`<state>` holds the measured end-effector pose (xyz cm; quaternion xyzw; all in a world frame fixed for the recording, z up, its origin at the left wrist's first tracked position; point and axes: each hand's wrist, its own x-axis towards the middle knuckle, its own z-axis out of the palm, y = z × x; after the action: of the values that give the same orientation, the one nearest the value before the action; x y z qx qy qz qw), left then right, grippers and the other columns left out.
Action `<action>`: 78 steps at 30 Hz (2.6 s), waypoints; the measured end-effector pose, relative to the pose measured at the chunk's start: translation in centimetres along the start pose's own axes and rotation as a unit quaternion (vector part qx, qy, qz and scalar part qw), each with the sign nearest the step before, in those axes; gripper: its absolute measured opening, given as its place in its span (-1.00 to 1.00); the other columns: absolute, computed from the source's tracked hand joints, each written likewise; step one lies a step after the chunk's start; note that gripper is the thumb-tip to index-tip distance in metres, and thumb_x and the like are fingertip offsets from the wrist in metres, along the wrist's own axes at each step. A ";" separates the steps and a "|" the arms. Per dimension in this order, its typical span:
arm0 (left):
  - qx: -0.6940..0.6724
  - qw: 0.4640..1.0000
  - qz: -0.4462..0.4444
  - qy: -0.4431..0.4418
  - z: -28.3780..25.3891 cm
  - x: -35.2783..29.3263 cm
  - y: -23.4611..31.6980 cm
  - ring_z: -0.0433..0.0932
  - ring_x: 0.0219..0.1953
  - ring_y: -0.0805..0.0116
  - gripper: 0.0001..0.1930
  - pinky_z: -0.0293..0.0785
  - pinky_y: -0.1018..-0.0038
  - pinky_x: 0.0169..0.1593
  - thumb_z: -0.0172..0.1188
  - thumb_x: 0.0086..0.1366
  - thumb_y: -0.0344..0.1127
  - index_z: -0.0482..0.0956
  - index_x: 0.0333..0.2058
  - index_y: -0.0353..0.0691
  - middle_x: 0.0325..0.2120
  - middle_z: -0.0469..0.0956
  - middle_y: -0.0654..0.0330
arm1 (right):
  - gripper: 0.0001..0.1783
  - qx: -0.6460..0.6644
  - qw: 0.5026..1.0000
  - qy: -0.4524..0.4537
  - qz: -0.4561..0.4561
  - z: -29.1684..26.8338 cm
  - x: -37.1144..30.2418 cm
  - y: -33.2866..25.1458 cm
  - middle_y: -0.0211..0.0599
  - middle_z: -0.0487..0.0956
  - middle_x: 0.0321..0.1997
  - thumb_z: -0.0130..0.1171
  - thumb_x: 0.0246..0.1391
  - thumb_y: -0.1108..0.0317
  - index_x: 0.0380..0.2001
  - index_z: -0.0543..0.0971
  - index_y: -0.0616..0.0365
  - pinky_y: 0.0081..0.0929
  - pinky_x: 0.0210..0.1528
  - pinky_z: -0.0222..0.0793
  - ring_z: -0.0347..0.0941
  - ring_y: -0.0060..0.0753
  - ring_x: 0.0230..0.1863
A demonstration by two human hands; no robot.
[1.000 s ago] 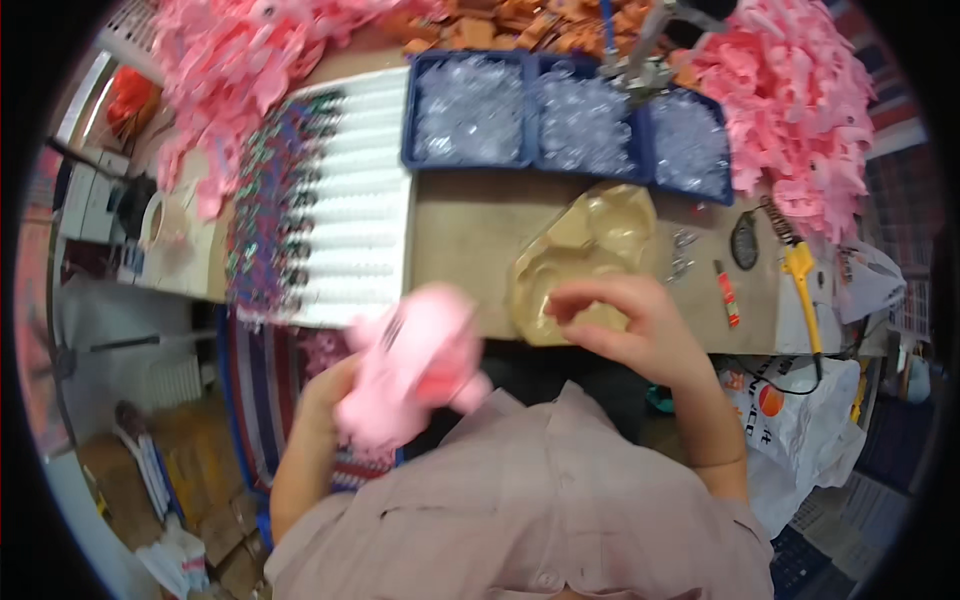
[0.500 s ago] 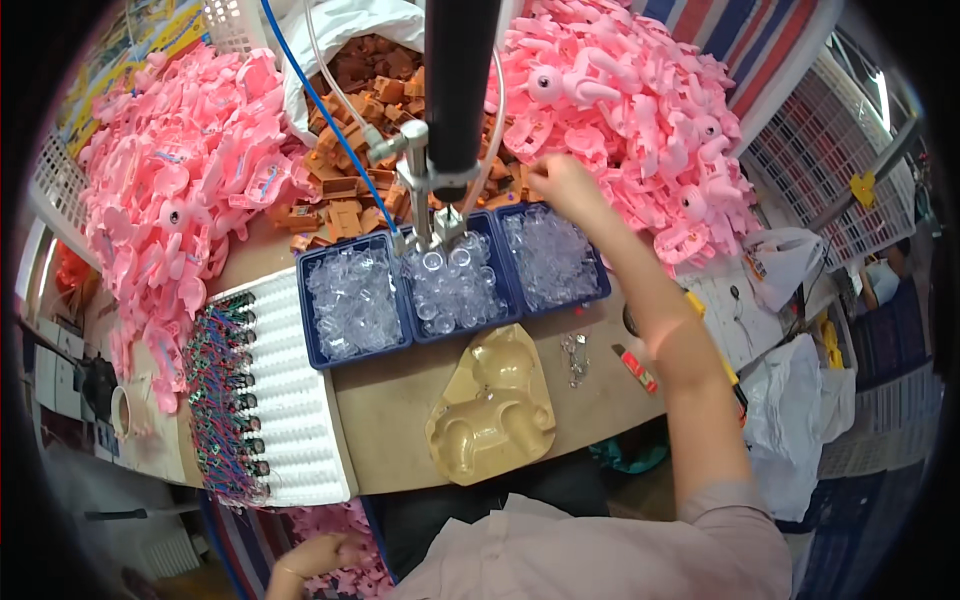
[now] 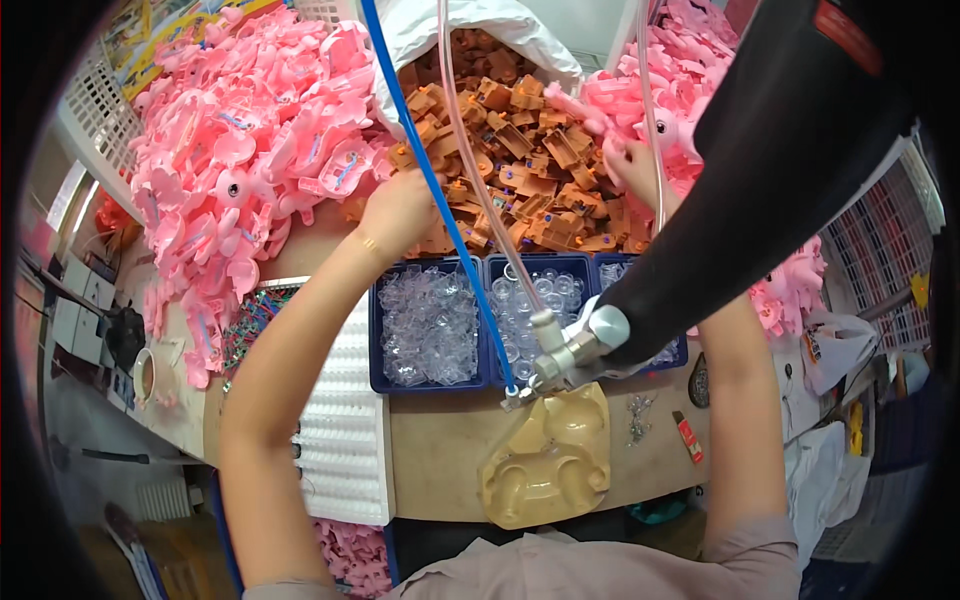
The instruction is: Assembling a mechanical pink toy cat using a pneumatic screwdriver and soldering iron at a factory workbench.
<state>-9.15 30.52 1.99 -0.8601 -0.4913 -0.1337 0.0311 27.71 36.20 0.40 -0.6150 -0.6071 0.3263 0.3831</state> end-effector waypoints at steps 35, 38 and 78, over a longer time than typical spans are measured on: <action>-0.912 0.065 -0.167 -0.368 -0.7 -28.0 20.2 0.60 -0.21 0.31 -0.50 0.57 0.50 -0.17 -0.27 0.44 -0.05 0.32 0.11 -0.33 -0.11 0.51 -0.09 | -0.52 0.250 0.918 -0.308 0.020 4.7 -38.7 -8.2 -0.25 0.52 -0.05 0.08 0.16 0.33 0.13 0.38 0.29 -0.48 0.03 0.35 0.44 -0.48 -0.02; -0.885 0.267 -0.314 -0.217 -3.7 -26.5 21.2 0.54 -0.06 0.30 -0.47 0.47 0.39 0.03 -0.21 0.42 0.01 0.32 0.13 -0.30 0.00 0.47 0.02 | -0.57 0.277 0.922 -0.250 0.101 5.3 -39.3 -7.7 -0.28 0.53 -0.10 0.11 0.16 0.35 0.06 0.42 0.32 -0.52 -0.01 0.37 0.46 -0.51 -0.10; -0.429 0.900 0.041 0.073 -1.7 -27.5 23.7 0.59 -0.10 0.21 -0.45 0.54 0.38 -0.08 0.37 -0.12 -0.46 0.50 -0.04 -0.26 -0.17 0.59 0.08 | -0.56 -0.045 0.944 -0.219 -0.242 1.6 -38.4 -4.1 -0.22 0.53 -0.21 0.28 -0.05 0.12 -0.19 0.58 0.23 -0.34 -0.08 0.31 0.43 -0.22 -0.16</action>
<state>-2.51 -4.97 -1.69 -0.7975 -0.3471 -0.3920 -0.2997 22.40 -2.08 0.70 -0.3793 -0.8206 0.3228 0.2804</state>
